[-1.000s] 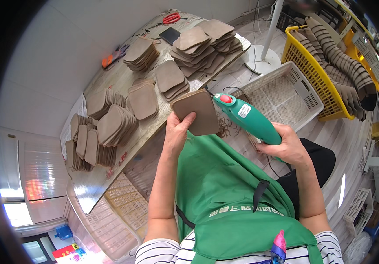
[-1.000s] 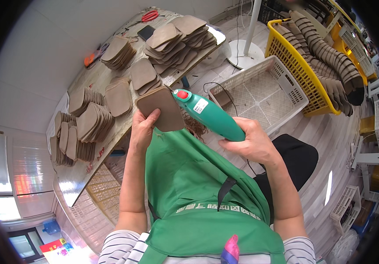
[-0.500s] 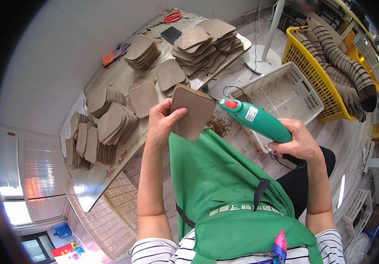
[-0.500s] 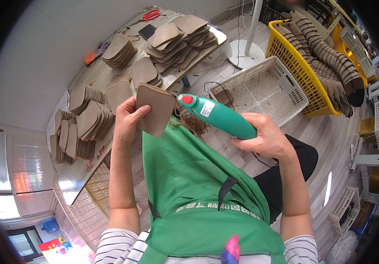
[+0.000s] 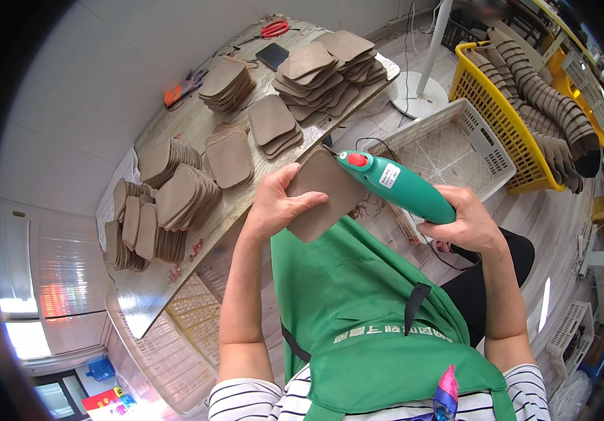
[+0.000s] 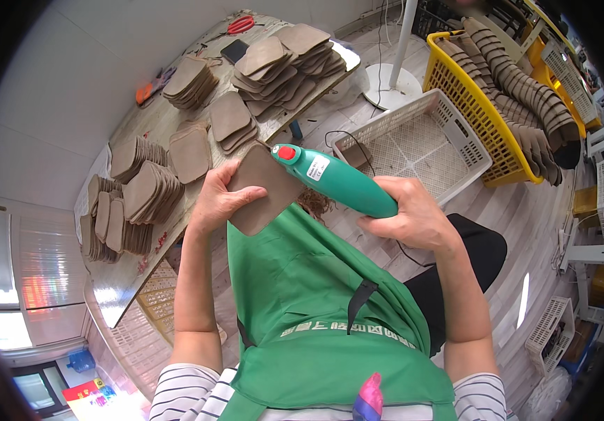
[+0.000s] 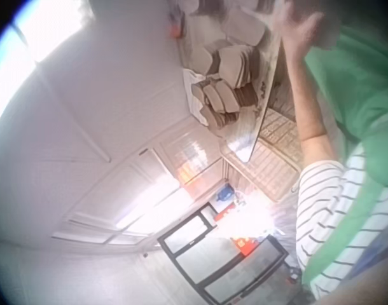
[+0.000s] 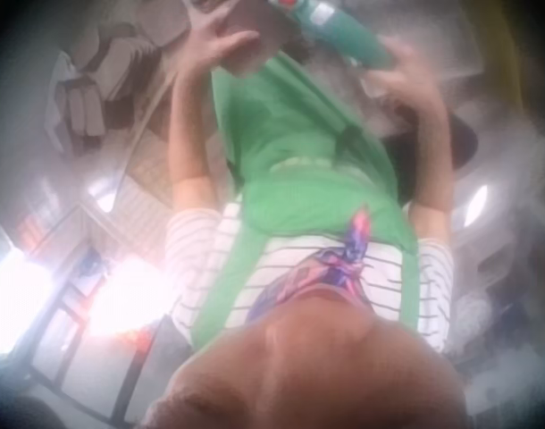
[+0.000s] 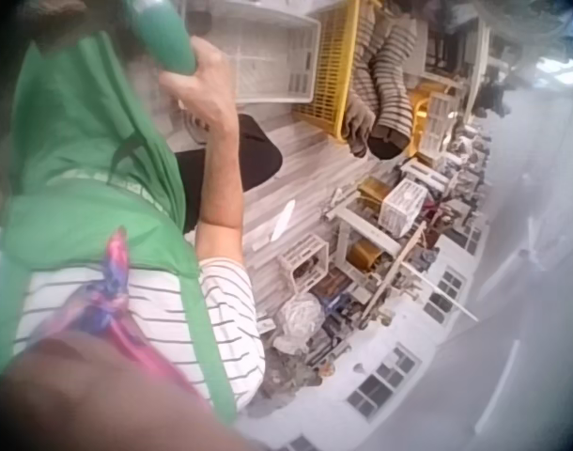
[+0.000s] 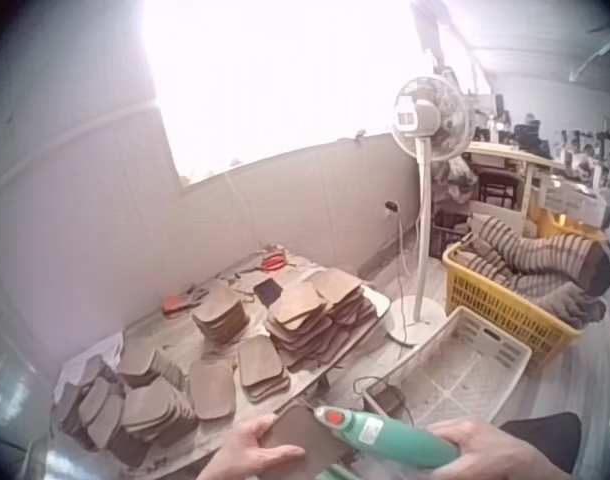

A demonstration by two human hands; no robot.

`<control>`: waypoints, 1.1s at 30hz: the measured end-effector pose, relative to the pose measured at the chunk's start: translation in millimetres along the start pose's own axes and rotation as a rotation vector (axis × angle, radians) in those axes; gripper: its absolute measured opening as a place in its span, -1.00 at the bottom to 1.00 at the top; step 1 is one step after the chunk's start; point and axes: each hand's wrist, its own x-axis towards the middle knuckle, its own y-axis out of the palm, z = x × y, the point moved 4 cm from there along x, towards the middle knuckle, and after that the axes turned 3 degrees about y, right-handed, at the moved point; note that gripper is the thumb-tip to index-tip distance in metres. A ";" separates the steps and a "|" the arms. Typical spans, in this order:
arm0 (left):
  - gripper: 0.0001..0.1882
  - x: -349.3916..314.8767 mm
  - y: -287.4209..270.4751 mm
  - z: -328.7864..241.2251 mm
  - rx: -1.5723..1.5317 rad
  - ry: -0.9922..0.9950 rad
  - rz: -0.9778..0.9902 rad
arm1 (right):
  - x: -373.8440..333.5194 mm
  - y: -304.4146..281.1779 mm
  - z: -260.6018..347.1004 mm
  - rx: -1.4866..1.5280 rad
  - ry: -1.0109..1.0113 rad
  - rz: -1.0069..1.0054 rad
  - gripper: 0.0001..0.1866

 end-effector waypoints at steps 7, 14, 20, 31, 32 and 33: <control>-0.79 -4.3 -9.6 -18.2 0.333 -0.074 -0.043 | -5.4 -2.3 -1.7 0.117 0.104 -0.017 -0.70; -0.84 -14.8 -25.5 -11.8 -0.203 0.090 -0.453 | -17.6 -5.1 -15.3 0.133 0.145 -0.019 -0.71; -0.80 -8.4 -18.9 11.6 -0.522 0.089 -0.455 | -19.1 -3.2 -8.9 0.053 0.013 -0.019 -0.70; -0.77 -4.8 -24.0 3.9 -0.435 0.006 -0.356 | -18.3 -3.8 -6.6 0.000 -0.068 0.001 -0.73; -0.78 -4.7 -25.9 1.2 -0.398 0.006 -0.348 | -18.2 -3.9 -6.2 -0.001 -0.080 0.005 -0.74; -0.78 -4.5 -27.7 -1.4 -0.362 0.006 -0.339 | -18.2 -4.2 -6.5 -0.017 -0.079 0.012 -0.74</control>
